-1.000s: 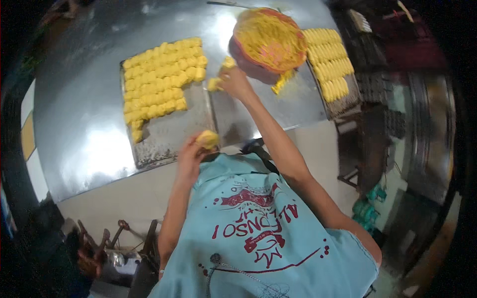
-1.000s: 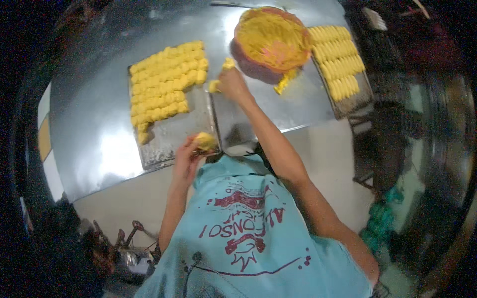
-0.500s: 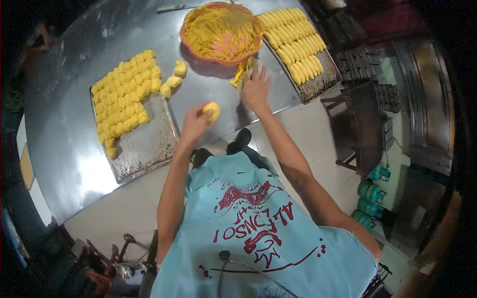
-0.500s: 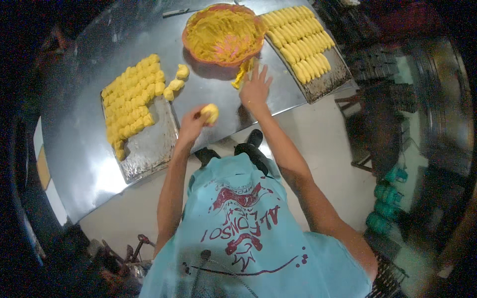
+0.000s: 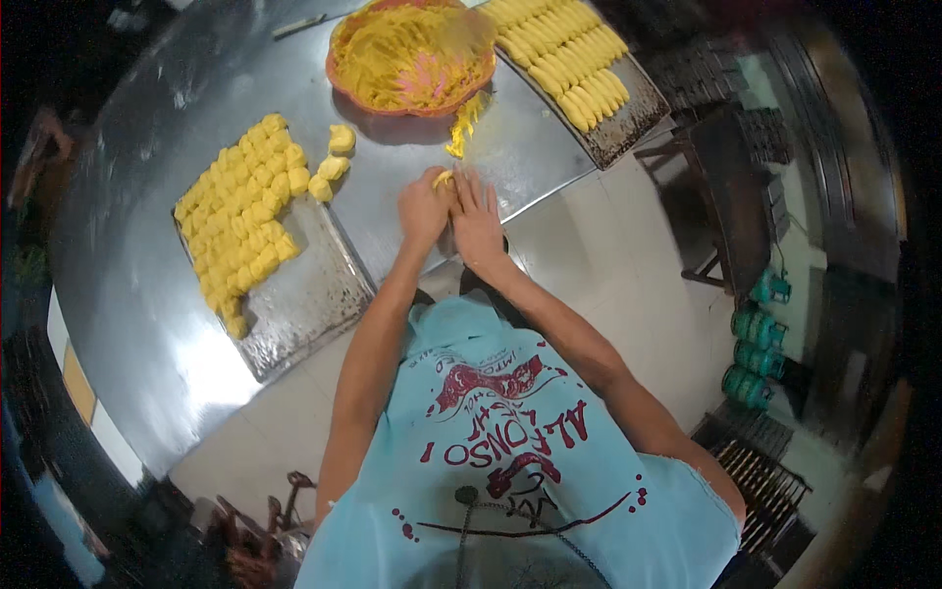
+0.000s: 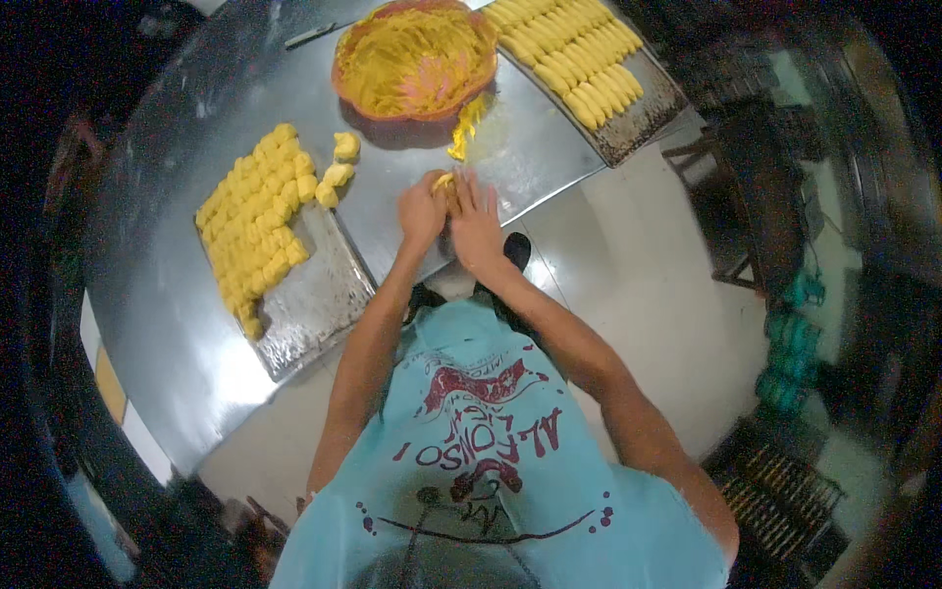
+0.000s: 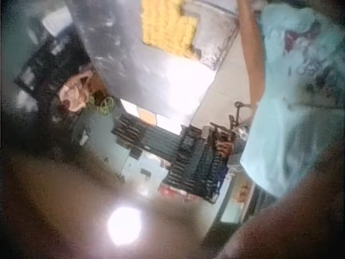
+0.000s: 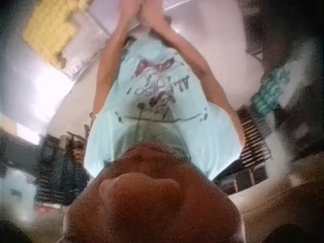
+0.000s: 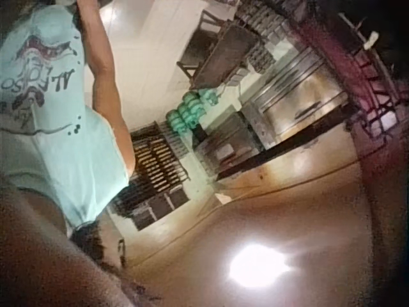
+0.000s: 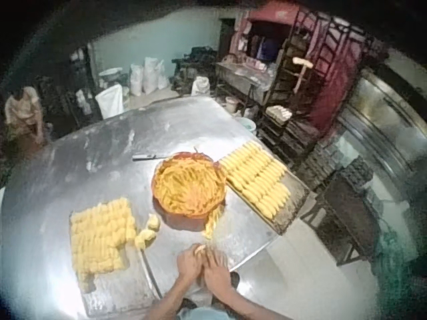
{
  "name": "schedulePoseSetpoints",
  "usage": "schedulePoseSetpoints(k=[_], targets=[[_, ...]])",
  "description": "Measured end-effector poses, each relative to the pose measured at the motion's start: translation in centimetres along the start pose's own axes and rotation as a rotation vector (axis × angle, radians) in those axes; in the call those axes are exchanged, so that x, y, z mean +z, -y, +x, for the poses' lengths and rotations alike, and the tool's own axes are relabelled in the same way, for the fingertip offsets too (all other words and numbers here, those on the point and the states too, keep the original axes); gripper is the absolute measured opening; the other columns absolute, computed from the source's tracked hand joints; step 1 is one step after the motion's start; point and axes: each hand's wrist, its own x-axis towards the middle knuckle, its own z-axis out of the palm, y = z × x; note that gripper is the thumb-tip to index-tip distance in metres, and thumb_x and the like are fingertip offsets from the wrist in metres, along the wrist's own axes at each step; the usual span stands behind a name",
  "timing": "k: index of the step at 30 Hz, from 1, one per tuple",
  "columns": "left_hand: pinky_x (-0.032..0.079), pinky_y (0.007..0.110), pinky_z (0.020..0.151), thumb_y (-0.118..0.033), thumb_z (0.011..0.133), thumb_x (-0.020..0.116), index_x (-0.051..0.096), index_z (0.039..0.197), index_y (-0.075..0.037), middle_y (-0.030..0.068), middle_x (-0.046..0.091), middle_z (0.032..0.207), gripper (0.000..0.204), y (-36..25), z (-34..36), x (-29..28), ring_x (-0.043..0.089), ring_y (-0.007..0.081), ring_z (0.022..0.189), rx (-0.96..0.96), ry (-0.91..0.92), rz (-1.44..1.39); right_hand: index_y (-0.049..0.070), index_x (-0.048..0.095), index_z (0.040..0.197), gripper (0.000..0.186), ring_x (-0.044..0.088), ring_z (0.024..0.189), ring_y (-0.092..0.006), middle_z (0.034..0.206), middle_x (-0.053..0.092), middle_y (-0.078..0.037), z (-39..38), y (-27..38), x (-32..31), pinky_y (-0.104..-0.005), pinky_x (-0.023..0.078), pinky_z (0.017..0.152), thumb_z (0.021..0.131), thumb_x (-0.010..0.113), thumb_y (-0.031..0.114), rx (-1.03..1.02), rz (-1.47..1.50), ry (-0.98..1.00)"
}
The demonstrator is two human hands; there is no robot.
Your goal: The recorder is forming and rolling pieces of dough, adding a yellow filling from a bowl, and placing the finished rolls onto metal trays in a bakery production area.
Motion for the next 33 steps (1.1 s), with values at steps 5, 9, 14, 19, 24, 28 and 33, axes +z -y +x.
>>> schedulePoseSetpoints(k=[5, 9, 14, 19, 24, 28, 33], targets=[[0.051, 0.051, 0.069, -0.020, 0.086, 0.065, 0.070, 0.105, -0.010, 0.0209, 0.069, 0.081, 0.022, 0.8, -0.4, -1.0, 0.067, 0.0413, 0.077, 0.054, 0.058, -0.004, 0.027, 0.048, 0.147, 0.064, 0.014, 0.148, -0.0495, 0.159, 0.026, -0.025, 1.4, 1.3, -0.8, -0.0676, 0.018, 0.113, 0.085, 0.058, 0.012, 0.242, -0.087, 0.042], [0.051, 0.052, 0.066, -0.021, 0.088, 0.063, 0.067, 0.105, -0.008, 0.0224, 0.068, 0.083, 0.022, 2.4, -0.1, -1.5, 0.066, 0.0421, 0.076, 0.098, 0.041, -0.068, 0.026, 0.053, 0.144, 0.055, 0.017, 0.148, -0.0469, 0.160, 0.024, -0.023, 1.7, 0.4, -0.7, -0.0662, 0.014, 0.115, 0.090, 0.053, 0.014, 0.219, -0.092, 0.116], [0.050, 0.053, 0.066, -0.023, 0.088, 0.062, 0.065, 0.103, -0.007, 0.0241, 0.068, 0.084, 0.022, 1.7, 0.3, -2.8, 0.066, 0.0426, 0.075, 0.082, 0.144, 0.052, 0.010, 0.053, 0.142, 0.055, 0.021, 0.146, -0.0478, 0.157, 0.029, -0.025, 0.6, 2.2, 0.7, -0.0658, 0.015, 0.116, 0.087, 0.054, 0.012, -0.116, -0.127, 0.028], [0.050, 0.053, 0.068, -0.023, 0.088, 0.063, 0.065, 0.100, -0.004, 0.0237, 0.067, 0.081, 0.022, 2.1, 0.4, -2.9, 0.065, 0.0436, 0.077, 0.094, 0.132, 0.036, 0.017, 0.054, 0.142, 0.052, 0.023, 0.144, -0.0518, 0.155, 0.029, -0.029, 1.3, 2.2, 3.5, -0.0699, 0.017, 0.112, 0.091, 0.053, 0.011, 0.066, 0.102, -0.100], [0.050, 0.051, 0.072, -0.020, 0.089, 0.064, 0.062, 0.106, -0.001, 0.0244, 0.066, 0.087, 0.026, 2.4, -0.8, -3.7, 0.065, 0.0418, 0.081, 0.045, 0.047, -0.059, 0.016, 0.052, 0.143, 0.054, 0.020, 0.144, -0.0518, 0.156, 0.028, -0.029, 1.8, 1.0, 1.6, -0.0705, 0.016, 0.112, 0.089, 0.053, 0.010, 0.265, -0.082, -0.004], [0.052, 0.048, 0.073, -0.017, 0.088, 0.067, 0.062, 0.116, -0.005, 0.0201, 0.067, 0.092, 0.031, 3.9, -2.4, -2.5, 0.064, 0.0418, 0.084, 0.029, -0.068, 0.084, 0.014, 0.062, 0.133, 0.047, 0.015, 0.147, -0.0514, 0.159, 0.024, -0.027, 1.5, 0.2, 2.4, -0.0695, 0.016, 0.113, 0.087, 0.056, 0.011, 0.010, 0.017, 0.135], [0.053, 0.041, 0.073, -0.012, 0.090, 0.066, 0.062, 0.113, -0.003, 0.0167, 0.067, 0.089, 0.025, 1.2, -1.6, -2.6, 0.065, 0.0346, 0.080, -0.054, -0.035, 0.086, 0.015, 0.066, 0.127, 0.048, 0.012, 0.148, -0.0504, 0.162, 0.020, -0.023, 12.0, -7.0, -7.9, -0.0666, 0.019, 0.114, 0.079, 0.064, 0.009, 0.043, 0.009, 0.065]])
